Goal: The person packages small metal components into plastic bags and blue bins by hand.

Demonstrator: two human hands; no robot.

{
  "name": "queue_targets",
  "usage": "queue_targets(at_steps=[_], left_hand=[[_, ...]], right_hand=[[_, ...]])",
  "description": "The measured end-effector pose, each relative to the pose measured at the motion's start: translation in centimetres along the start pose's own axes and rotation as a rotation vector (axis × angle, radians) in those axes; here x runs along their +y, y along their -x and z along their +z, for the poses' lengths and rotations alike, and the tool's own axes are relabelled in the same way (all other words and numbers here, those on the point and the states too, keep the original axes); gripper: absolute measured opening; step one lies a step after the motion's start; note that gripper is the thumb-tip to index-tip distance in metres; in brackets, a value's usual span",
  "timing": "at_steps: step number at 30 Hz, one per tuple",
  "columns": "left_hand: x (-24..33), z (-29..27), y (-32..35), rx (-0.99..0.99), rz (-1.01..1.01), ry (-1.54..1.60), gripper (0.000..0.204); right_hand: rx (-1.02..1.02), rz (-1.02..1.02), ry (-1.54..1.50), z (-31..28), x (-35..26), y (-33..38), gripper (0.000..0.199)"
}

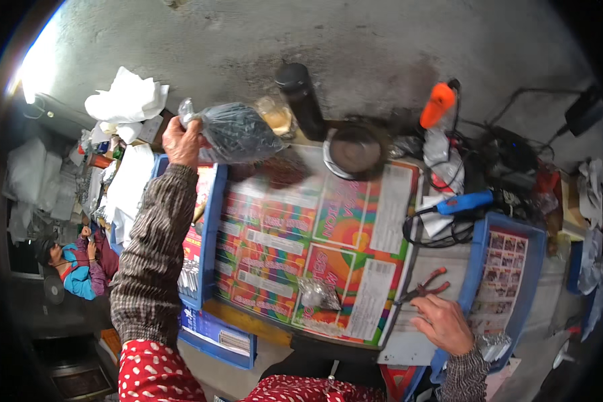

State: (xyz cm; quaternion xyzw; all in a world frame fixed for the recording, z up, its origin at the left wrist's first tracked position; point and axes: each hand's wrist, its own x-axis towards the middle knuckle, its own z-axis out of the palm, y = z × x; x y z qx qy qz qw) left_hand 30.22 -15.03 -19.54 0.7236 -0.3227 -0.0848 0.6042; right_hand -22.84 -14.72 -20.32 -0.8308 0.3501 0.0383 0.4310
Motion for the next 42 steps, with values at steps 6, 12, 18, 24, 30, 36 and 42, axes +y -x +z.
queue_targets(at_steps=[6,12,18,24,30,36,42], left_hand=[[5.5,2.4,9.7,-0.262,-0.135,-0.021,0.024],[5.6,5.4,18.1,-0.442,-0.298,0.201,0.014],[3.8,11.3,25.3,-0.544,-0.342,0.28,0.017],[4.1,14.5,28.5,-0.488,-0.242,0.229,0.02],[2.7,12.3,28.7,-0.506,-0.277,0.186,0.023],[4.0,10.5,30.4,-0.434,-0.096,-0.064,0.052],[5.0,8.6,35.3,-0.798,-0.084,0.012,0.067]], right_hand=[[0.064,-0.042,-0.009,-0.3,0.9,1.8,0.031],[0.099,-0.029,0.039,0.3,2.8,3.9,0.03],[0.184,0.021,0.116,2.6,7.1,3.1,0.03],[0.399,-0.052,0.566,6.5,10.9,-1.5,0.025],[0.444,-0.125,0.733,7.1,10.4,-2.2,0.024],[0.358,-0.043,0.493,7.0,11.4,0.0,0.019],[0.545,-0.01,-0.318,4.5,3.1,-0.4,0.025]])
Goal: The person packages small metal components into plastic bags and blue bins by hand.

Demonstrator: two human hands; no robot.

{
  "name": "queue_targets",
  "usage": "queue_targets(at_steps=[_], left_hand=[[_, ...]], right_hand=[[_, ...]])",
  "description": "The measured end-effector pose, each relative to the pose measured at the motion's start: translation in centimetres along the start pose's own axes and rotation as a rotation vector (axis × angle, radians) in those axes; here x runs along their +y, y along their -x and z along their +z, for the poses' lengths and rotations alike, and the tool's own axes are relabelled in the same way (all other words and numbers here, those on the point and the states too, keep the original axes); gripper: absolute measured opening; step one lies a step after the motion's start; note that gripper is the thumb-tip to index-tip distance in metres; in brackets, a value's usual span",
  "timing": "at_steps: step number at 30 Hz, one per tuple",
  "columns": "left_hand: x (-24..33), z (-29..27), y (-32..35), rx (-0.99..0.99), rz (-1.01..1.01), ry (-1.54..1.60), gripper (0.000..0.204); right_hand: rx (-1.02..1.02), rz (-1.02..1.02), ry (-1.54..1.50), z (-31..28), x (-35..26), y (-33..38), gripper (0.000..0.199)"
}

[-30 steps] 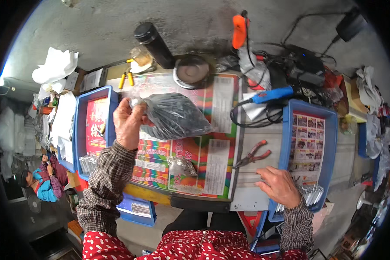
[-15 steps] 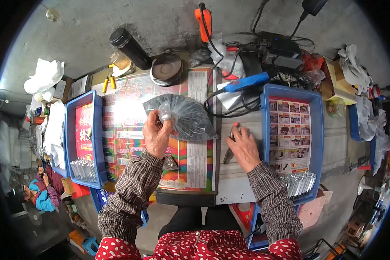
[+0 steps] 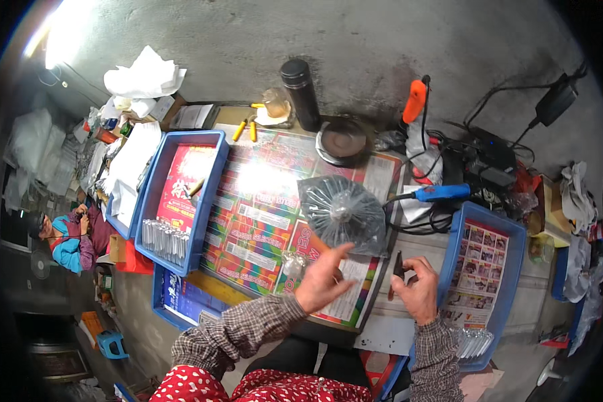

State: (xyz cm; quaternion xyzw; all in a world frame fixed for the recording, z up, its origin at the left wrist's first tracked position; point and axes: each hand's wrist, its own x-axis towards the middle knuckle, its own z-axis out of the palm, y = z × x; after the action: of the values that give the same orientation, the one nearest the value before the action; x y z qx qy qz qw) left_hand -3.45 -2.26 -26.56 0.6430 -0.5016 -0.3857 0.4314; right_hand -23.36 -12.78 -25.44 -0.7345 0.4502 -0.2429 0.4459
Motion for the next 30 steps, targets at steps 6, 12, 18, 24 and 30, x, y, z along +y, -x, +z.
queue_targets(at_steps=[6,12,18,24,30], left_hand=[[0.6,0.8,-2.5,-0.157,0.103,0.323,0.052],[-0.2,-5.1,-4.6,-0.07,-0.203,0.676,0.029],[-5.1,-16.9,-10.5,0.254,-0.264,0.495,0.018],[-10.6,-29.1,-18.9,0.713,-0.305,0.268,0.015],[-12.9,-32.6,-25.1,0.76,-0.496,0.392,0.008]], right_hand=[[0.051,-0.226,-0.042,4.5,-7.5,-3.1,0.022],[-0.012,-0.342,-0.001,6.1,-8.3,-5.5,0.032],[-0.084,-0.174,0.047,4.7,-5.5,-6.0,0.036],[-0.161,-0.095,0.075,4.3,-4.1,-5.8,0.03],[-0.195,-0.056,0.118,4.2,-3.4,-6.5,0.03]])
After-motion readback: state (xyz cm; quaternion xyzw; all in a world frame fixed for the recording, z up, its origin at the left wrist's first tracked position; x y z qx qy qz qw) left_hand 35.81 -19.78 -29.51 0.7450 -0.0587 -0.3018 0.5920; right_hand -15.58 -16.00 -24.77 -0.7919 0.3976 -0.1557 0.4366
